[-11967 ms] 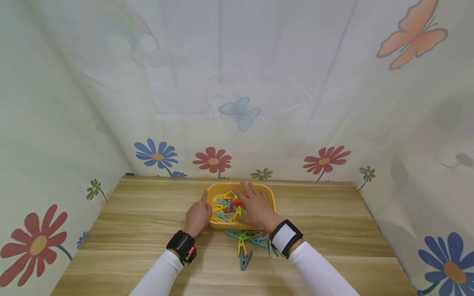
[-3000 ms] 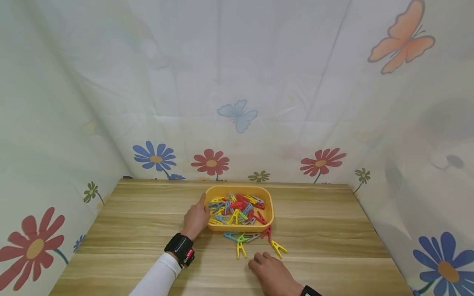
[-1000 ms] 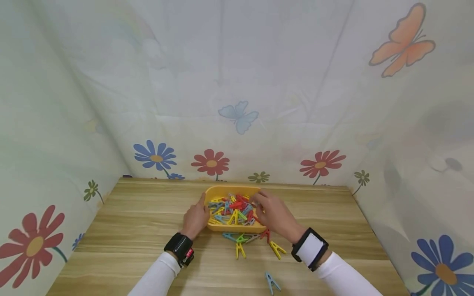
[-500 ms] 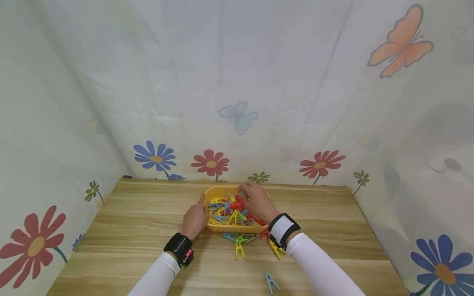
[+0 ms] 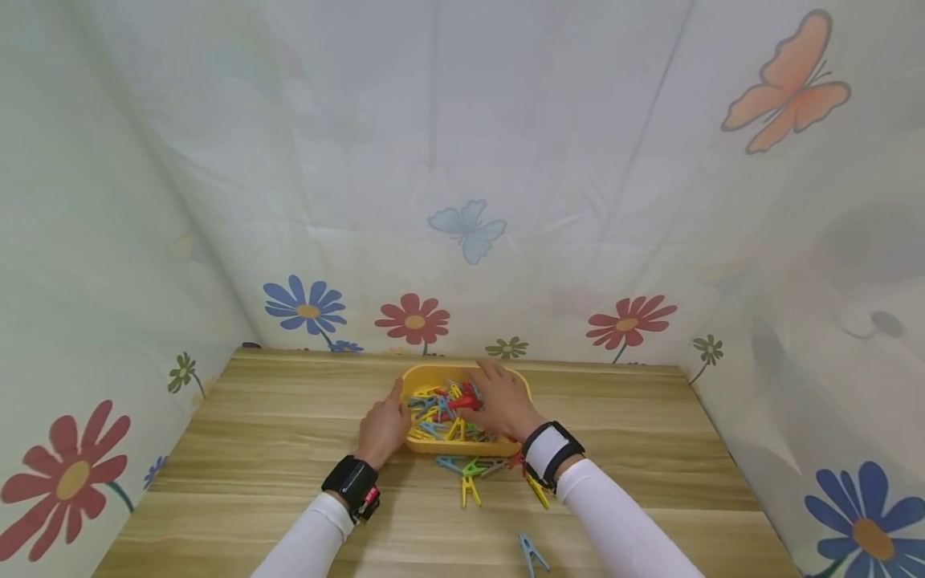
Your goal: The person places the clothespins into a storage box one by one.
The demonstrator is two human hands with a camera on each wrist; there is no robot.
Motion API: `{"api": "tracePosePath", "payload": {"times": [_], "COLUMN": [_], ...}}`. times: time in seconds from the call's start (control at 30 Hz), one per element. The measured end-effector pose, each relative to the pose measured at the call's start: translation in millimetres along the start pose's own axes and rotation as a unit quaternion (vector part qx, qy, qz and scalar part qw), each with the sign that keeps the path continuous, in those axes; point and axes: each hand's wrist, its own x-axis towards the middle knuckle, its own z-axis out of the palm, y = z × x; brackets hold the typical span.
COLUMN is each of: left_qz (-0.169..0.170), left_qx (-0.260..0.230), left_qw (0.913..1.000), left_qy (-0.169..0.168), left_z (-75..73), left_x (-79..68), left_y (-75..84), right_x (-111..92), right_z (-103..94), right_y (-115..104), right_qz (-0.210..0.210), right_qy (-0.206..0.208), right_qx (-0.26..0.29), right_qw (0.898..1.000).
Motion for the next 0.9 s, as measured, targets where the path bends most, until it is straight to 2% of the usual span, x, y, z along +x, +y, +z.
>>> {"api": "tracePosePath", "payload": {"times": [0.3,0.5,0.73,0.9], "left_qz": [0.005,0.001,0.002,0.003], "left_qx": [0.004,0.002,0.004,0.005], "left_qw": [1.0000,1.0000,1.0000,1.0000], "left_qy": [0.004,-0.005,-0.004,-0.005], "left_z": [-0.2,-1.3,-2.0,-1.9], "left_x": [0.3,-0.6,-0.1,0.7], "left_y": [-1.6,0.5,0.8,0.3], "right_x": [-31.1,-63.3,-104.7,-130.9], "right_z": [-18.2,-34.0,-35.7,-31.1], "right_y": [-6.5,-15.4,-19.3,-19.3], "right_qz": [-0.020,-0.024,-0.027,-0.008], "right_qy": [-0.008,0.000,-0.001,-0.029], "right_qx": [-0.019,-0.019,-0.035,-0.041], "right_qw": [1.000,1.000,0.999,0.999]}}
